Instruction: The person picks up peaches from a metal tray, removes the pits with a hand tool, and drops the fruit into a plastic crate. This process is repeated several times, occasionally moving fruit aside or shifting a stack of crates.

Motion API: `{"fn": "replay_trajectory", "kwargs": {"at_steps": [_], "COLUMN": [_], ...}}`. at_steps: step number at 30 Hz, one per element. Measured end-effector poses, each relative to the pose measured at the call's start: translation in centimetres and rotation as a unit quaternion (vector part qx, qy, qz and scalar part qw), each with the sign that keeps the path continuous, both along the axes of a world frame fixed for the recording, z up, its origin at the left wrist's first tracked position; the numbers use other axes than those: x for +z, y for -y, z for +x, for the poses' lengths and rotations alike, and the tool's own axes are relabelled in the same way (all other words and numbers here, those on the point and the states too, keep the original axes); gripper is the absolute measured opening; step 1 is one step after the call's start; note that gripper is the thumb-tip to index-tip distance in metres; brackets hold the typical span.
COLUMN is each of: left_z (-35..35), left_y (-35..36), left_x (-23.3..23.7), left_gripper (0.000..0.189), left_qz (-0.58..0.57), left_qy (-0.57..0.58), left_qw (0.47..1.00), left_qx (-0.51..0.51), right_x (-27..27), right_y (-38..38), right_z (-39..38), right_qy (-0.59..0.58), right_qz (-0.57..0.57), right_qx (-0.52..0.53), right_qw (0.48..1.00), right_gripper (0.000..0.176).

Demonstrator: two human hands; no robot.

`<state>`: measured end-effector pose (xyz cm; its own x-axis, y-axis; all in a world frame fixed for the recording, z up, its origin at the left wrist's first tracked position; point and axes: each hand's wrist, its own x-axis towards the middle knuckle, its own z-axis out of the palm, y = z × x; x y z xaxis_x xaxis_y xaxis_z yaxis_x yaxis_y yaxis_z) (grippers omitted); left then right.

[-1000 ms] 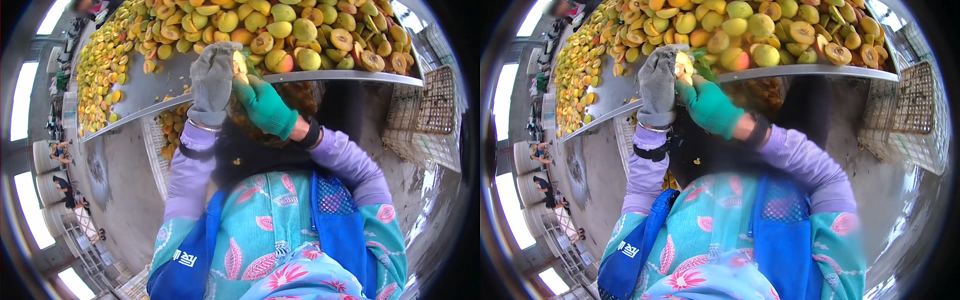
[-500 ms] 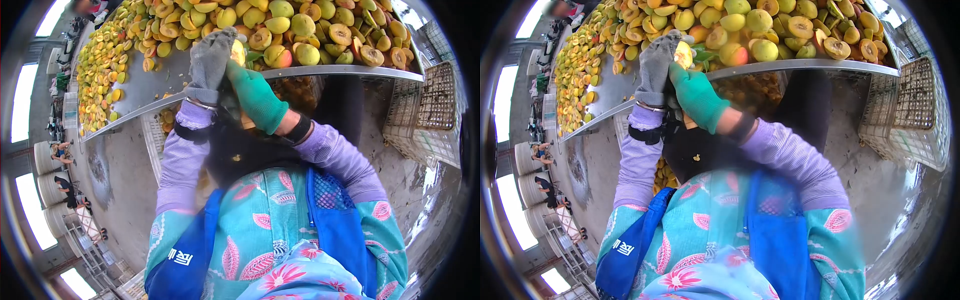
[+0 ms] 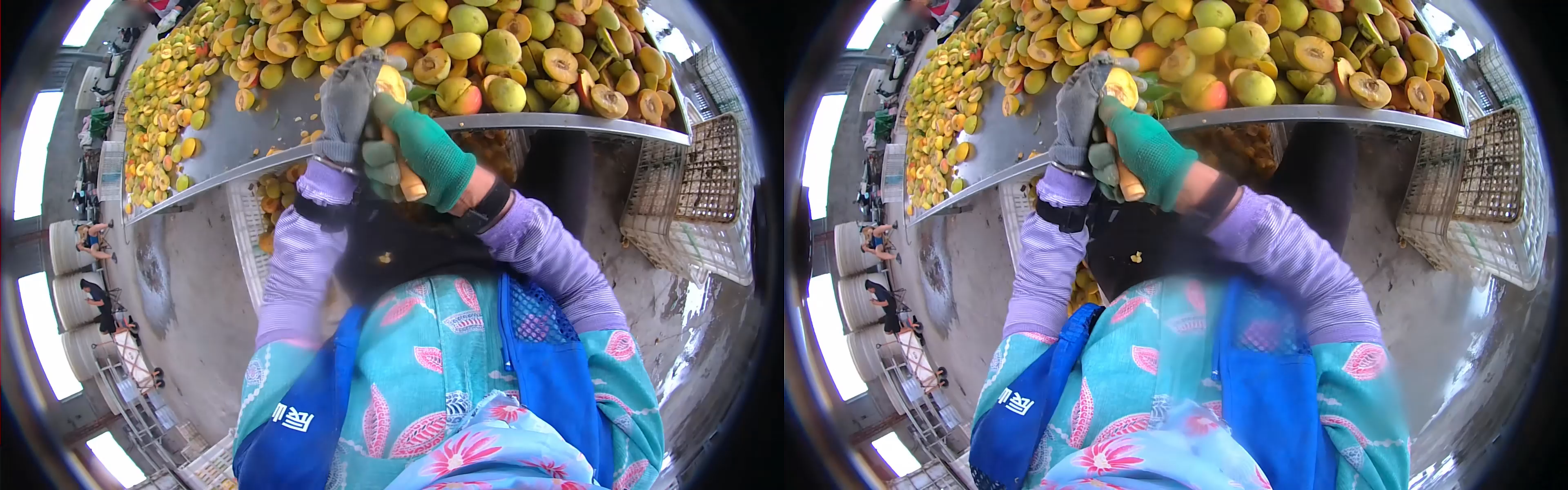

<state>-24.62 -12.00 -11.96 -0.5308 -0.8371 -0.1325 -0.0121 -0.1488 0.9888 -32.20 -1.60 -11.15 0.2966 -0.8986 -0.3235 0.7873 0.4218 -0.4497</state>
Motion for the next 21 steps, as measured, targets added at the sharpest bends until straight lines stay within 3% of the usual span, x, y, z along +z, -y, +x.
{"fn": "replay_trajectory", "kwargs": {"at_steps": [3, 4, 7, 8, 11, 12, 15, 16, 17, 19, 21], "left_z": [0.9, 1.3, 2.2, 3.0, 4.6, 5.2, 6.2, 6.8, 8.6, 15.8, 18.2], "left_y": [0.7, 0.3, -0.9, -0.3, -1.5, -2.0, -3.9, -3.9, -3.1, -0.6, -1.4], "left_x": [0.1, 0.9, -0.3, -1.5, -0.7, -0.2, -0.9, -0.4, -1.9, -3.4, -0.6], "left_gripper": [0.037, 0.040, 0.040, 0.038, 0.037, 0.033, 0.031, 0.032, 0.032, 0.030, 0.027], "left_qz": [-0.013, -0.204, 0.047, 0.059, -0.178, -0.021, 0.130, 0.135, 0.119, 0.135, -0.067], "left_qy": [0.013, 0.030, -0.116, -0.131, -0.046, -0.104, -0.278, -0.250, -0.233, -0.199, -0.022], "left_qw": [0.994, 0.969, 0.991, 0.988, 0.981, 0.994, 0.949, 0.953, 0.949, 0.952, 0.965], "left_qx": [-0.112, -0.139, -0.043, -0.058, -0.062, -0.026, 0.065, 0.107, 0.177, 0.188, 0.253], "right_x": [-2.1, -2.3, -1.8, -1.8, -3.1, -3.1, -1.7, -0.6, -0.2, 0.1, -2.8], "right_y": [0.4, 0.1, -0.4, -0.5, -0.9, -0.8, -0.8, -0.9, -1.2, -2.5, -3.3], "right_z": [-0.3, 0.3, 1.3, 1.3, 2.6, 3.1, 3.6, 3.5, 3.4, 2.0, -0.6], "right_qy": [0.187, 0.247, 0.138, 0.106, 0.303, 0.355, 0.312, 0.203, 0.212, 0.222, 0.183], "right_qz": [-0.042, -0.052, -0.075, -0.063, -0.100, -0.104, -0.123, -0.103, -0.103, -0.100, -0.034], "right_qx": [0.037, 0.021, 0.029, 0.053, 0.098, 0.115, 0.169, 0.162, 0.164, 0.168, 0.185], "right_qw": [0.981, 0.968, 0.987, 0.991, 0.943, 0.922, 0.927, 0.960, 0.958, 0.955, 0.965], "right_gripper": [0.033, 0.033, 0.035, 0.035, 0.036, 0.036, 0.037, 0.037, 0.036, 0.035, 0.037]}}
